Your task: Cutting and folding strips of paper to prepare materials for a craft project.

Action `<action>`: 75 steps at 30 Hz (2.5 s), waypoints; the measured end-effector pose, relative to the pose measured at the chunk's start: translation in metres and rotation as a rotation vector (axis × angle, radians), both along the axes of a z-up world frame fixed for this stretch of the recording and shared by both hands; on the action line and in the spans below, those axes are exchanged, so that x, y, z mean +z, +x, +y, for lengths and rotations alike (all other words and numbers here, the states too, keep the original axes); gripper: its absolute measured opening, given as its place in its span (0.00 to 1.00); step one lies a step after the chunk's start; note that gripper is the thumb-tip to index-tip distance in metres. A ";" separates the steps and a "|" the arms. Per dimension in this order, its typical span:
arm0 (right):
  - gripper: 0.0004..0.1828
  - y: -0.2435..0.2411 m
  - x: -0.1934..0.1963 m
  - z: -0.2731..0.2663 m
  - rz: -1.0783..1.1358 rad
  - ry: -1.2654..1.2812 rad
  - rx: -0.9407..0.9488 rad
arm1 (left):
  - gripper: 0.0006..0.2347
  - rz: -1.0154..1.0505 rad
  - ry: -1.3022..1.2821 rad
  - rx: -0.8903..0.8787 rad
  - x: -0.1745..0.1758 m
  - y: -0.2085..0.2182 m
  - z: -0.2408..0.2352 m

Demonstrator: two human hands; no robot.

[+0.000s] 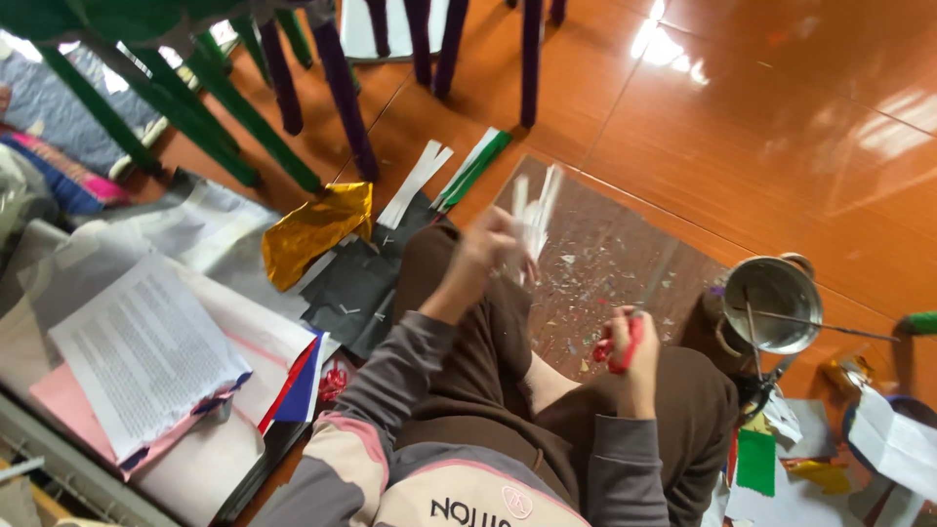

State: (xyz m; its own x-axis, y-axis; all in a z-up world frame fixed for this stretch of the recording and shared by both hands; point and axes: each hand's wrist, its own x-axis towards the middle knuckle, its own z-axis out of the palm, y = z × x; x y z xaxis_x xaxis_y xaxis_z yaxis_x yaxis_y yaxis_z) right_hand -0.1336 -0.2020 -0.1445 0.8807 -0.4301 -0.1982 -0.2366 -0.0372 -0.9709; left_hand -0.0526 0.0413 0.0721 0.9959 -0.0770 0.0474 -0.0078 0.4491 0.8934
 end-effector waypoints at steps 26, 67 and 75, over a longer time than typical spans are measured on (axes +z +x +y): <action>0.13 0.056 -0.056 -0.019 -0.006 0.924 -0.211 | 0.19 0.421 0.428 -0.573 -0.193 0.203 0.103; 0.16 0.076 -0.047 -0.007 0.105 0.898 -0.218 | 0.15 0.675 1.454 -0.084 -0.299 0.294 0.188; 0.15 0.074 -0.053 -0.008 0.133 0.880 -0.230 | 0.13 0.601 1.458 -0.291 -0.349 0.317 0.221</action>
